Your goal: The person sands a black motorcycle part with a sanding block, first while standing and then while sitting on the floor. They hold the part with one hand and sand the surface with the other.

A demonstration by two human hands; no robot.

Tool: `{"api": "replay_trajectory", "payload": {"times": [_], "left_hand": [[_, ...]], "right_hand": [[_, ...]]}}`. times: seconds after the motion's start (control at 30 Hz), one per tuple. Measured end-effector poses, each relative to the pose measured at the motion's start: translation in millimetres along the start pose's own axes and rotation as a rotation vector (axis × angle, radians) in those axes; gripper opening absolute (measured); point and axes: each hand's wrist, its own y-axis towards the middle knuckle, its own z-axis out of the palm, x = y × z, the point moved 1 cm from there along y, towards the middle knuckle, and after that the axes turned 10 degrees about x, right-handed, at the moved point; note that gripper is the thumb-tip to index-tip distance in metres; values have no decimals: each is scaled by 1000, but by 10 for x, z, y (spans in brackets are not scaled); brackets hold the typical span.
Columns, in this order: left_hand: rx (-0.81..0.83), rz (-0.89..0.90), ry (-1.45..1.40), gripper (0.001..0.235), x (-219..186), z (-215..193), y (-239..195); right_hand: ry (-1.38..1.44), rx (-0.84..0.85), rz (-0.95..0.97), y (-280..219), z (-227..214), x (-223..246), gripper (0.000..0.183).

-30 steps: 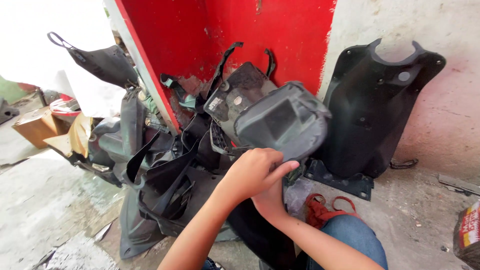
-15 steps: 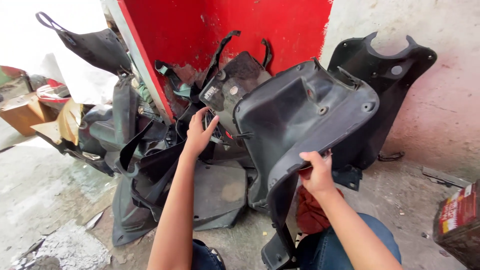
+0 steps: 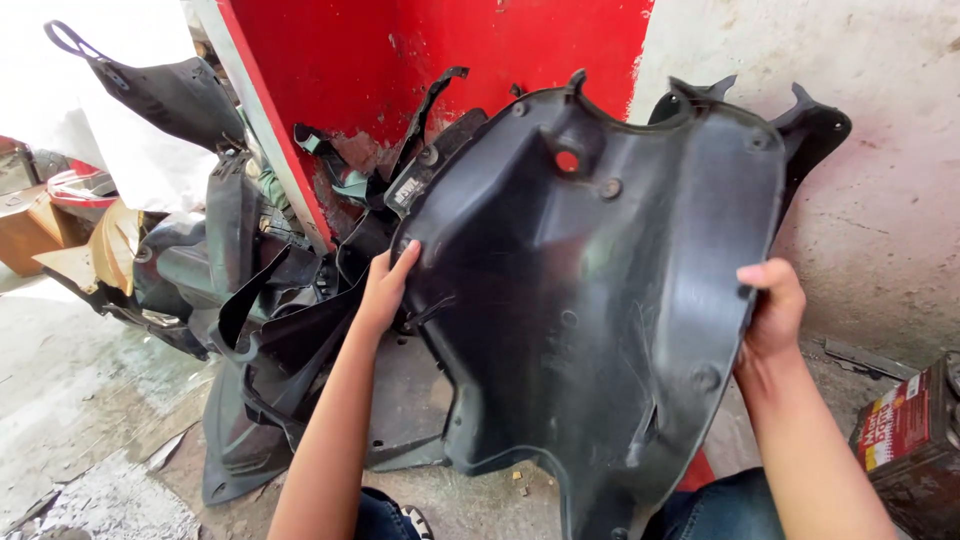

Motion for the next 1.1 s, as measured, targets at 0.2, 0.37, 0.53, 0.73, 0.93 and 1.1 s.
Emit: {"api": "replay_trajectory", "payload": {"times": [0.2,0.37,0.53,0.73,0.93,1.1], "left_hand": [[-97,-41,-50,36,-174,-179,-279],[-187,-34,18,36,150,-324,-539],[-225,40,163,36,475,-334,-728],[-118,-92,332,33,561,-282,-700],[-118,-74,91,39,652,-328,-288],[-299,-74,457,35,721,-221,-86]], "right_hand": [[140,82,246,846,-492,-377,59],[136,-13,399,1758,-1537,-1289,42],[-139,-161,523,2180,-1960,-2022,25],[-187,-52,514,1998,-1252,-1796,32],[-314,-214,601,2042,-1403,-1899,30],[-215,-285,634,2084,-1518,-1993,36]]}}
